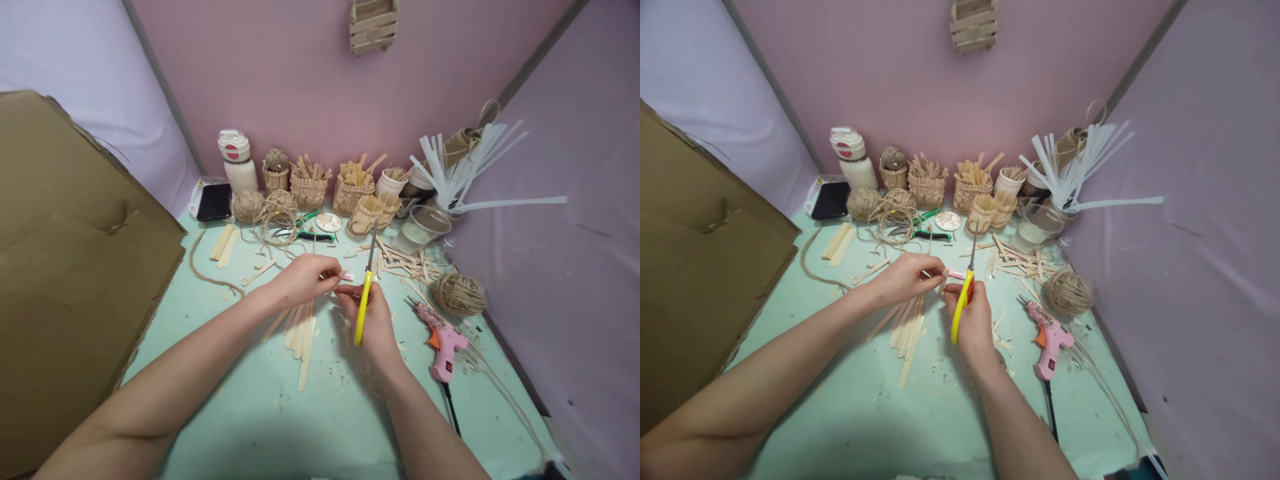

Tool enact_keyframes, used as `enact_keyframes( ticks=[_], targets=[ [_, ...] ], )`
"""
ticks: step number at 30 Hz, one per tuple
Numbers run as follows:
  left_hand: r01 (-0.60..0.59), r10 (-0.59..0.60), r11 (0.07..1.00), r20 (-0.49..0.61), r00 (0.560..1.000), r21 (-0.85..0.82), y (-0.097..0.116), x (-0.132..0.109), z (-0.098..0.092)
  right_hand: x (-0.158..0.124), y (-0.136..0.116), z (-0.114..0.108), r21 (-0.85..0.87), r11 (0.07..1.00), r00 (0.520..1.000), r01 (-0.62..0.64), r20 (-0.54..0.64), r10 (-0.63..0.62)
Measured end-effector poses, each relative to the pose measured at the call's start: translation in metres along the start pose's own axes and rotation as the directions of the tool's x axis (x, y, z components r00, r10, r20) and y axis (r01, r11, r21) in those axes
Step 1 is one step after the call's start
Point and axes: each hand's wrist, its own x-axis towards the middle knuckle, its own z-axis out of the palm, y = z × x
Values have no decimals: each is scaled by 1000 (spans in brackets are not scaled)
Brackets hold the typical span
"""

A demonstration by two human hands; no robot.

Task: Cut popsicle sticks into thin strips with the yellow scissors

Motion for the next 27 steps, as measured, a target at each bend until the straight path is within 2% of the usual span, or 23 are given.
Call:
enact_keyframes(
  ticks=[6,13,19,22,27],
  targets=[
    [-17,17,1000,9,1000,-5,-5,0,2,0,-2,0,42,999,1000,23,-15,-22],
    [-56,56,998,15,998,2,-8,2,3,-4,-13,0,105,990,989,90,-127,-77],
    [-80,79,997,25,997,14,3,0,-3,-7,-27,-4,182,966,973,186,-170,-155],
    [-49,56,995,79,995,-82,11,-3,-7,-9,-35,-6,203,956,968,213,-180,-178],
    [-65,91,988,189,978,-140,12,-5,-6,-10,-41,-8,201,967,981,155,-149,-126]
  ],
)
